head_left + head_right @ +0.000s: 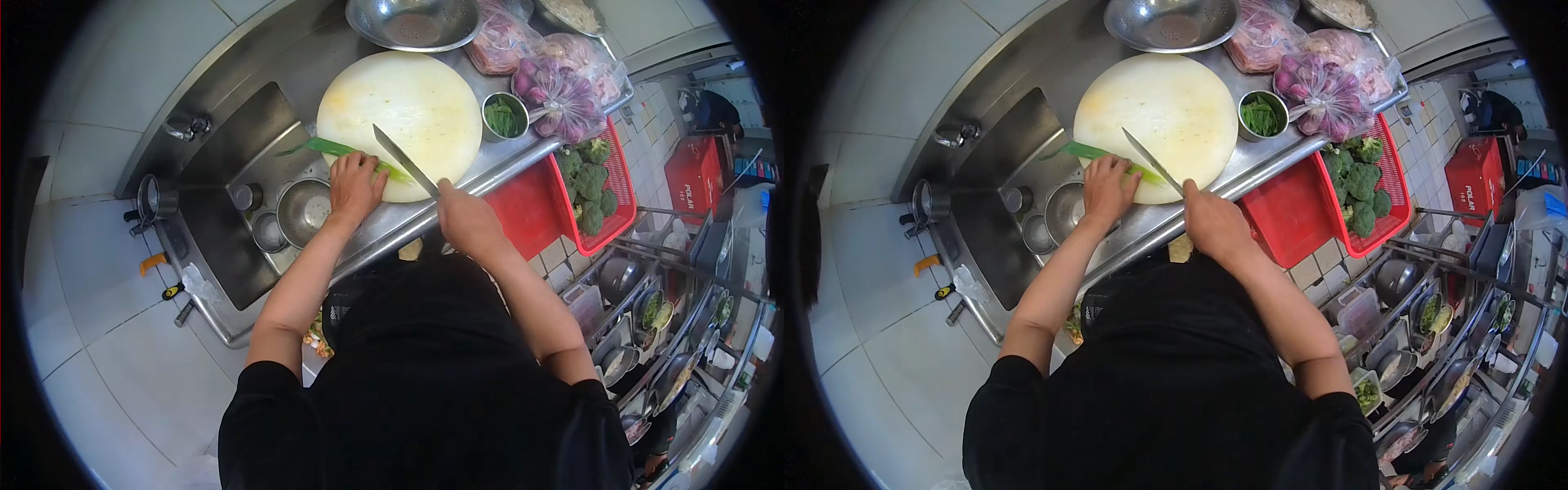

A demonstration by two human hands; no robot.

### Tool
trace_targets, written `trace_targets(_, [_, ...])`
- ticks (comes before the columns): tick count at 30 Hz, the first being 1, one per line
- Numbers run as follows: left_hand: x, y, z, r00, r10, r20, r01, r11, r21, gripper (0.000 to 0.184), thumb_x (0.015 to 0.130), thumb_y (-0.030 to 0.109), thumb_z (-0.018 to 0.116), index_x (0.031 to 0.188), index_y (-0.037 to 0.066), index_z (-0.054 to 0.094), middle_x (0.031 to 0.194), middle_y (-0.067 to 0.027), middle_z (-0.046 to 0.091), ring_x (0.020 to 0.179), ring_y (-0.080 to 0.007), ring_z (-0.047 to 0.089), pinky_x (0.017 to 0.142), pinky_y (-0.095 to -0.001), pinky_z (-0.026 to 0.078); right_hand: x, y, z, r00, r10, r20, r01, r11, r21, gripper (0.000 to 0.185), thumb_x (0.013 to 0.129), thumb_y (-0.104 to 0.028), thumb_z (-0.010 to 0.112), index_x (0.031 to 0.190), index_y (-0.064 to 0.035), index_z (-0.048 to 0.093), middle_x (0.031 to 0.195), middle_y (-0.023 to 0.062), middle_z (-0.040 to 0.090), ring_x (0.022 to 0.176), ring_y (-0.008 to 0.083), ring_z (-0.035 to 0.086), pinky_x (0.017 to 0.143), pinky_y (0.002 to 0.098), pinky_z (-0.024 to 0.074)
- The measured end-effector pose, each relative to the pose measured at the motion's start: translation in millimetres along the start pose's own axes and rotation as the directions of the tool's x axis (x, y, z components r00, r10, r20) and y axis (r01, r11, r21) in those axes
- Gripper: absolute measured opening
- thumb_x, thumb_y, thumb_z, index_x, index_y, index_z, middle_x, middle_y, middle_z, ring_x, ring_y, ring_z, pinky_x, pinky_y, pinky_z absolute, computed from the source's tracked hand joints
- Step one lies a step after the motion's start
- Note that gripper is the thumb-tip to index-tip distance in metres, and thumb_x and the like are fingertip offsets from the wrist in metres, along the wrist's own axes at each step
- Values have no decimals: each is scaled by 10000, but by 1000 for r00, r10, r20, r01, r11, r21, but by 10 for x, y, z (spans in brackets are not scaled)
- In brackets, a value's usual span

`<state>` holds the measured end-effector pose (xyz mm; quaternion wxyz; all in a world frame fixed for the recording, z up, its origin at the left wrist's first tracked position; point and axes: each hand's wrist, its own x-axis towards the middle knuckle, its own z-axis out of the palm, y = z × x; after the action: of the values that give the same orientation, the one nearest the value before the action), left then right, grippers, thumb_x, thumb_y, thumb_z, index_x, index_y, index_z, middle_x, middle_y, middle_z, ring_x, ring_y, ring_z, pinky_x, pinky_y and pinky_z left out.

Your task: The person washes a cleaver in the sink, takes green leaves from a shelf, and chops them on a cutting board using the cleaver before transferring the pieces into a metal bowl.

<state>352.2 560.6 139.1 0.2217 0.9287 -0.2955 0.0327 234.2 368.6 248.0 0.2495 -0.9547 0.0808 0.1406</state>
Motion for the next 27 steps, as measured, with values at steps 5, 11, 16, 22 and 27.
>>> trace_targets(5, [-9, 57, 22, 998, -37, -47, 37, 999, 6, 300, 856, 304, 709, 1049, 74, 714, 1065, -101, 616, 1083, -298, 536, 980, -421, 392, 197, -139, -124, 989, -47, 139, 68, 985, -156, 166, 936, -79, 439, 1076, 4, 470, 830, 235, 680, 801, 397, 687, 702, 518, 540])
trace_targets(11, [-14, 36, 4, 997, -81, -10, 80, 995, -64, 256, 881, 255, 678, 1056, 71, 713, 1087, -107, 609, 1108, -296, 531, 1014, -430, 382, 41, -37, -76, 979, -1, 202, 40, 981, -188, 188, 939, -70, 419, 1105, 12, 451, 828, 256, 670, 817, 424, 674, 716, 544, 521])
trace_targets(16, [-30, -16, 10, 998, -54, -9, 53, 992, -114, 241, 878, 206, 667, 1076, 74, 708, 1104, -113, 602, 1121, -301, 528, 1023, -422, 390, 122, 232, 246, 988, -23, 153, 55, 977, -208, 190, 942, -76, 414, 1104, 16, 452, 825, 248, 676, 812, 416, 681, 695, 529, 534])
trace_targets(22, [-26, -59, 26, 1000, -11, -15, 9, 993, -116, 225, 861, 180, 672, 1053, 73, 717, 1087, -100, 614, 1106, -299, 537, 1004, -424, 406, 410, -207, -175, 969, 36, 243, 21, 974, -226, 204, 929, -70, 429, 1106, 27, 462, 875, 274, 680, 854, 441, 676, 741, 542, 528])
trace_targets(27, [-7, -45, -12, 999, -37, -1, 37, 989, -144, 212, 852, 172, 683, 1037, 78, 726, 1088, -97, 626, 1100, -300, 543, 999, -420, 411, -91, 122, 88, 977, -52, 206, 86, 983, -162, 168, 915, -43, 419, 1056, 43, 447, 813, 283, 675, 796, 444, 683, 721, 537, 533])
